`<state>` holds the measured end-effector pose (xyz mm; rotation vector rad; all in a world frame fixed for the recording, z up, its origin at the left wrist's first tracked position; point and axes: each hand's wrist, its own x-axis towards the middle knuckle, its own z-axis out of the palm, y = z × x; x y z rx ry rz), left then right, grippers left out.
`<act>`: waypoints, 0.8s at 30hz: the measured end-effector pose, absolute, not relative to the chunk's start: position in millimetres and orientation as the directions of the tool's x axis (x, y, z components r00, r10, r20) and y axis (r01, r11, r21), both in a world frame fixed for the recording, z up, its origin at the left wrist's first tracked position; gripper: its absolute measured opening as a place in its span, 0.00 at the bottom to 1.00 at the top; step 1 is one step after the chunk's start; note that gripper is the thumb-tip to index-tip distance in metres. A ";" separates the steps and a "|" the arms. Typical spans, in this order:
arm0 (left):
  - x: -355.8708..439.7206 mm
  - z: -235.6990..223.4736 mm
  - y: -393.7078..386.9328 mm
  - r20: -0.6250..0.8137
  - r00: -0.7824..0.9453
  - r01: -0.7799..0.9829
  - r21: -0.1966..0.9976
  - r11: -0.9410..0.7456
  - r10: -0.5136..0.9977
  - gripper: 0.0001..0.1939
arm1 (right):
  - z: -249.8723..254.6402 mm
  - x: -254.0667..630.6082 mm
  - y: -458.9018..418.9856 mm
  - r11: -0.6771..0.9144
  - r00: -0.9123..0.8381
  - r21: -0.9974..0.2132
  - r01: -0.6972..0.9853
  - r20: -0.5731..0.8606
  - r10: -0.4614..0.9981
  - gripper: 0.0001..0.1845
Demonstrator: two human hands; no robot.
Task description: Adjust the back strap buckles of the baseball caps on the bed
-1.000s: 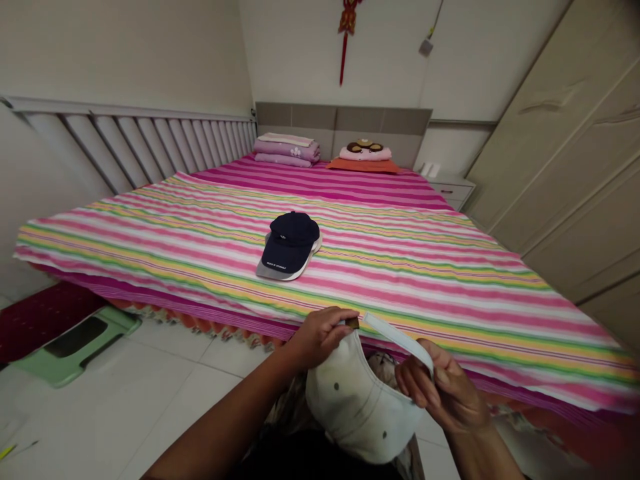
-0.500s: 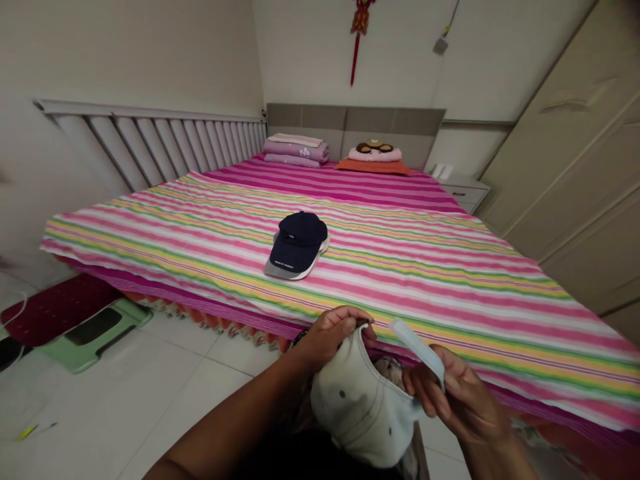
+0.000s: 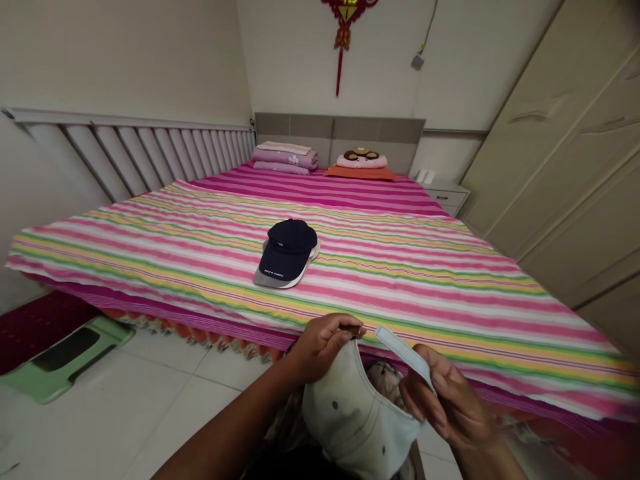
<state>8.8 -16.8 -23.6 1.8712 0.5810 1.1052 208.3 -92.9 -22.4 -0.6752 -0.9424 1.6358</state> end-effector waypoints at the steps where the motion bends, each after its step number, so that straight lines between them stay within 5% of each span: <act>1: 7.3 -22.1 -17.0 0.490 0.501 0.011 0.820 -0.572 0.713 0.14 | -23.2 207.9 -92.8 -0.111 -0.269 -0.847 -0.520 0.038 0.962 0.13; 6: 5.1 -15.2 -20.0 0.510 0.510 0.045 0.789 -0.613 0.693 0.14 | -29.1 206.5 -89.6 -0.121 -0.308 -0.821 -0.558 0.070 0.949 0.11; 13: 9.7 -16.5 -18.8 0.378 0.482 -0.187 0.926 -0.329 0.790 0.14 | -23.7 202.6 -89.1 -0.163 -0.327 -0.836 -0.525 0.021 0.945 0.12; 24: 15.5 -20.6 -20.0 0.282 0.480 -0.352 0.929 -0.112 0.831 0.13 | -15.4 201.9 -91.1 -0.247 -0.403 -0.794 -0.556 -0.002 0.915 0.11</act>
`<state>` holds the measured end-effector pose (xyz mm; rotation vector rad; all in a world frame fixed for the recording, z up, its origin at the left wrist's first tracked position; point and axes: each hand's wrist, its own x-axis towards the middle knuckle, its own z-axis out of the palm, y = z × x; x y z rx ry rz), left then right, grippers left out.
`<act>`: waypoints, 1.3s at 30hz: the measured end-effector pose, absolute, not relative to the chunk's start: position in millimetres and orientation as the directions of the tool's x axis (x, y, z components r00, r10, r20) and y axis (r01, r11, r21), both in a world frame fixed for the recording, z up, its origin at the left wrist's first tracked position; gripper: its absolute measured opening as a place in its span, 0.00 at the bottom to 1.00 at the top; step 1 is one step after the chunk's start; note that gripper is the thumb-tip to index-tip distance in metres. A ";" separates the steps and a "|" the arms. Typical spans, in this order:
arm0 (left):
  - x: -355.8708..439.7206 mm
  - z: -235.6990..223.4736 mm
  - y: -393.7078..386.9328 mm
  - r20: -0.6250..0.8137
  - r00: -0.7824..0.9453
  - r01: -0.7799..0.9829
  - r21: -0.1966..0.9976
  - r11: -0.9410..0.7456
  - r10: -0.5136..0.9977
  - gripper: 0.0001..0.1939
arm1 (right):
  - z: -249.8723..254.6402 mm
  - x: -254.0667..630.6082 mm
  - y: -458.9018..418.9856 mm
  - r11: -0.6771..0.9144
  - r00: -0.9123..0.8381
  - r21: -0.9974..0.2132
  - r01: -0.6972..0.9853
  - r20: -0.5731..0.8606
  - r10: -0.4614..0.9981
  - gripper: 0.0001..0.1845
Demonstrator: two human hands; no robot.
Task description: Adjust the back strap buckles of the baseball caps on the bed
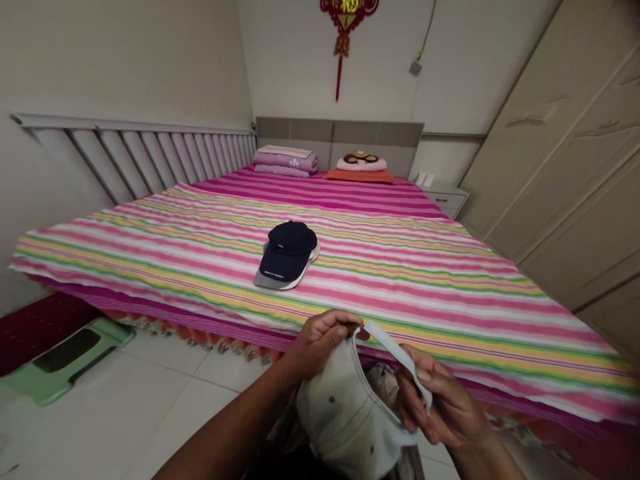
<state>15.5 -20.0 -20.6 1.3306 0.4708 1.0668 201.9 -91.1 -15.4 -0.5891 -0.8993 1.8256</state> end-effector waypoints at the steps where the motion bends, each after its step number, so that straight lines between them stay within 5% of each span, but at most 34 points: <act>1: 15.5 -20.7 -20.0 0.276 0.473 -0.342 0.933 -0.115 0.837 0.14 | -16.0 201.8 -90.6 -0.255 -0.420 -0.785 -0.564 0.008 0.907 0.11; 22: 8.6 -22.1 -20.2 0.376 0.488 -0.164 0.926 -0.341 0.788 0.13 | -19.6 195.3 -81.1 -0.325 -0.491 -0.807 -0.494 -0.050 0.870 0.12; 31: 7.3 -9.8 -21.8 0.546 0.597 0.035 0.714 -0.700 0.587 0.14 | 1.7 197.9 -81.1 -0.282 -0.371 -0.948 -0.151 -0.210 0.905 0.16; 39: 10.0 1.9 -24.8 0.549 0.718 0.104 0.524 -0.846 0.428 0.14 | 17.9 193.8 -80.1 -0.276 -0.296 -0.961 -0.027 -0.256 0.920 0.18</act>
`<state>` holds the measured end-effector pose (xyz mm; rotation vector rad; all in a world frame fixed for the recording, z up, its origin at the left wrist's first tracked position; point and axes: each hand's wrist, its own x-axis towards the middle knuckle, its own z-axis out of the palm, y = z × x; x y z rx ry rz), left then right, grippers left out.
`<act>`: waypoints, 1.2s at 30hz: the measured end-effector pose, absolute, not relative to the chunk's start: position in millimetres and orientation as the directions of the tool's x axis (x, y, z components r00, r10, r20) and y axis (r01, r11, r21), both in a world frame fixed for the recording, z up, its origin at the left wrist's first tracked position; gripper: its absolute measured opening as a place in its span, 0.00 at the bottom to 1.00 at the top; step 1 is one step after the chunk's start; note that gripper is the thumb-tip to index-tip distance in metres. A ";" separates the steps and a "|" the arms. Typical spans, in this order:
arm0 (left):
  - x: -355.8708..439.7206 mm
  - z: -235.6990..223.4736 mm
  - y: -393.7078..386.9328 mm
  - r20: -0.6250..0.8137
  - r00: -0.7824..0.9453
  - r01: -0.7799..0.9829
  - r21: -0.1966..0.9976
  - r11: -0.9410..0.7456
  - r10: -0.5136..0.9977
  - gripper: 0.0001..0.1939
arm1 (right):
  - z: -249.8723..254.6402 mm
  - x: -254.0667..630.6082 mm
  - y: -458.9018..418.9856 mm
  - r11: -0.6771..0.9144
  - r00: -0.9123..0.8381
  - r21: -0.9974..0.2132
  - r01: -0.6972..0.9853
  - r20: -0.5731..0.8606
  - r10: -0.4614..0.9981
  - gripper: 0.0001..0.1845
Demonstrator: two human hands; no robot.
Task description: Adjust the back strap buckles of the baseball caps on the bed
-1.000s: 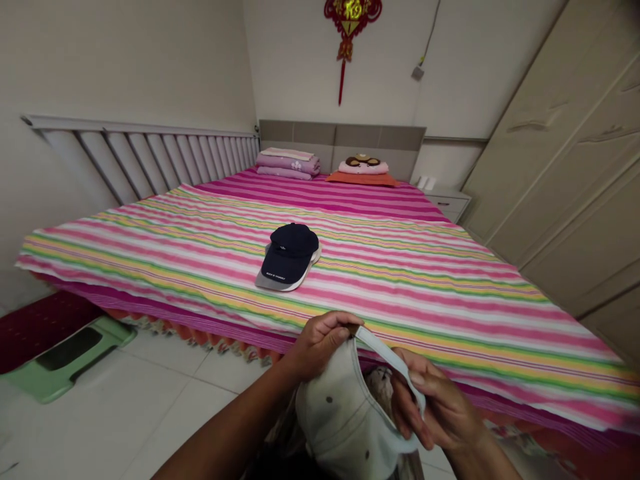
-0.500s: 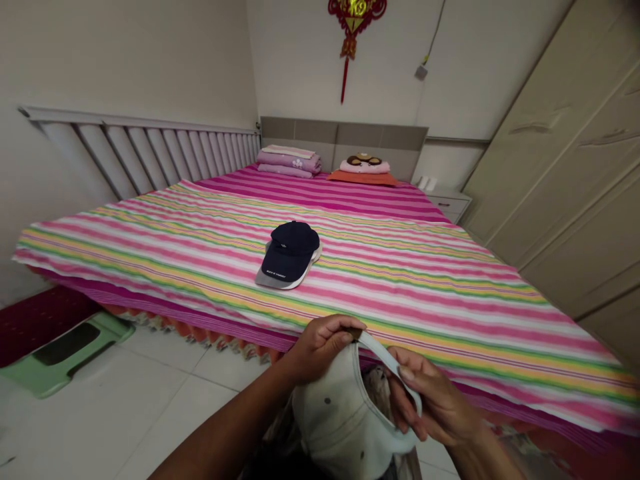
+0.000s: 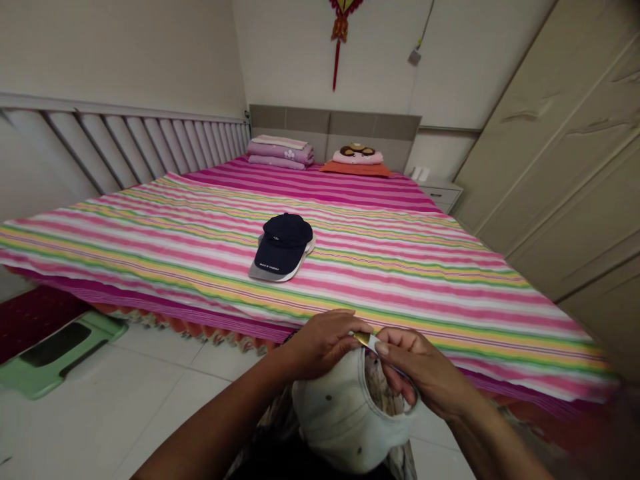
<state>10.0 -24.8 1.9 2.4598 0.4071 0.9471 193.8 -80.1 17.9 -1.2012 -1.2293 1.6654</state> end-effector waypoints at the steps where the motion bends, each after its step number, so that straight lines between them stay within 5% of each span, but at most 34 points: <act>1: 10.1 3.0 -25.0 0.548 0.722 0.108 0.515 -0.850 0.423 0.14 | 17.6 193.3 -79.9 -0.274 -0.297 -0.961 -0.032 -0.252 0.921 0.17; 14: 12.0 4.2 -20.6 0.592 0.714 0.090 0.452 -0.887 0.374 0.16 | 14.7 191.6 -73.9 -0.240 -0.272 -0.964 -0.112 -0.202 0.941 0.15; 25: 26.9 -26.9 -31.4 0.596 0.493 -0.031 0.741 -0.671 0.634 0.17 | 1.9 183.6 -75.2 -0.184 -0.149 -0.971 -0.150 -0.162 0.975 0.18; 36: 20.0 -14.1 -28.9 0.425 0.557 -0.125 0.892 -0.434 0.713 0.20 | 2.2 183.0 -78.6 -0.194 -0.143 -0.961 -0.195 -0.168 0.975 0.16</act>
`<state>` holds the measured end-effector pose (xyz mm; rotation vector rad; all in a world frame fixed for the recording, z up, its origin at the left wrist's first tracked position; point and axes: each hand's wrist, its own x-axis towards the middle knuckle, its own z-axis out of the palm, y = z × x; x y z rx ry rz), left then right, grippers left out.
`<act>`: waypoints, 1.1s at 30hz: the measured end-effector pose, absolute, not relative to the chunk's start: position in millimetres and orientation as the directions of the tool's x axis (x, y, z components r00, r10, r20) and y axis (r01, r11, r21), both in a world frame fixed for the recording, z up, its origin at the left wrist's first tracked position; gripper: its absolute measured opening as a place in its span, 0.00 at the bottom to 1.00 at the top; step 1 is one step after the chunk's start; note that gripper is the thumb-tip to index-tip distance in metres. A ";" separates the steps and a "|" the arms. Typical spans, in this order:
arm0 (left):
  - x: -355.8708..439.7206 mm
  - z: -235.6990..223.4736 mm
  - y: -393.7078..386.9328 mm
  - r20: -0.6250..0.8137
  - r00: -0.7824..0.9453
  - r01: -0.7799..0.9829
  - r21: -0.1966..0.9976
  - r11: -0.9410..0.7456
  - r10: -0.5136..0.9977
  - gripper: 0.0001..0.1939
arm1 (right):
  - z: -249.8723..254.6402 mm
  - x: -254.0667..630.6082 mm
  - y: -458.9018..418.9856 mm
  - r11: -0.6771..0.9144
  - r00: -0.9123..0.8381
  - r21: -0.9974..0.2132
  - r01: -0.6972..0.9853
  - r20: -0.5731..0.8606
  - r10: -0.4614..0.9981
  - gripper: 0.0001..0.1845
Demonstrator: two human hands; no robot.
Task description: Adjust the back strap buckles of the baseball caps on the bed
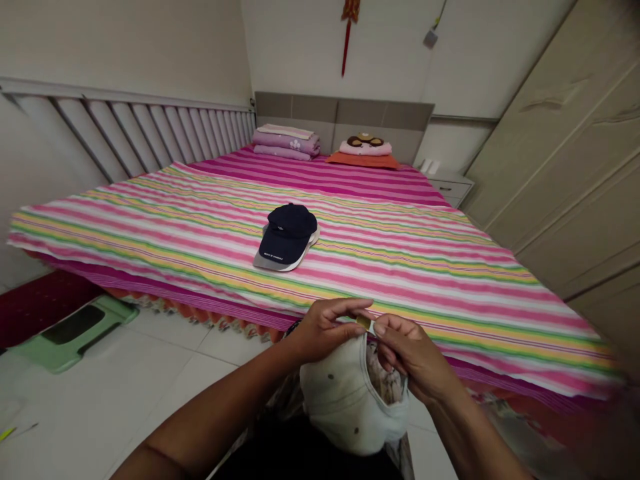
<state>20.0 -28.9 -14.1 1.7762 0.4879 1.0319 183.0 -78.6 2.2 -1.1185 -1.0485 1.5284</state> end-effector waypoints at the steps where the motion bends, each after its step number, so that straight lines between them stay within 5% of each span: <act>1: 19.6 -10.5 -27.6 0.457 0.561 -0.127 0.871 -0.474 0.690 0.21 | 4.2 183.5 -77.9 -0.186 -0.158 -0.959 -0.213 -0.154 0.975 0.15; 16: 18.1 -4.1 -33.5 0.580 0.426 -0.092 0.791 -0.605 0.694 0.20 | 14.3 172.9 -74.4 -0.148 -0.181 -0.954 -0.262 -0.102 0.978 0.13; 20: 22.6 -11.9 -32.2 0.400 0.429 -0.269 0.913 -0.307 0.810 0.23 | 11.8 169.7 -74.7 -0.114 -0.129 -0.957 -0.265 -0.082 0.988 0.14; 24: 25.0 -18.0 -30.6 0.181 0.473 -0.353 0.936 -0.003 0.862 0.14 | 6.5 165.5 -73.4 -0.083 -0.071 -0.968 -0.236 -0.068 0.995 0.14; 33: 18.8 -22.1 -26.9 0.210 0.493 -0.378 0.926 -0.010 0.844 0.15 | 4.9 165.1 -74.4 -0.127 -0.126 -0.968 -0.215 -0.101 0.987 0.14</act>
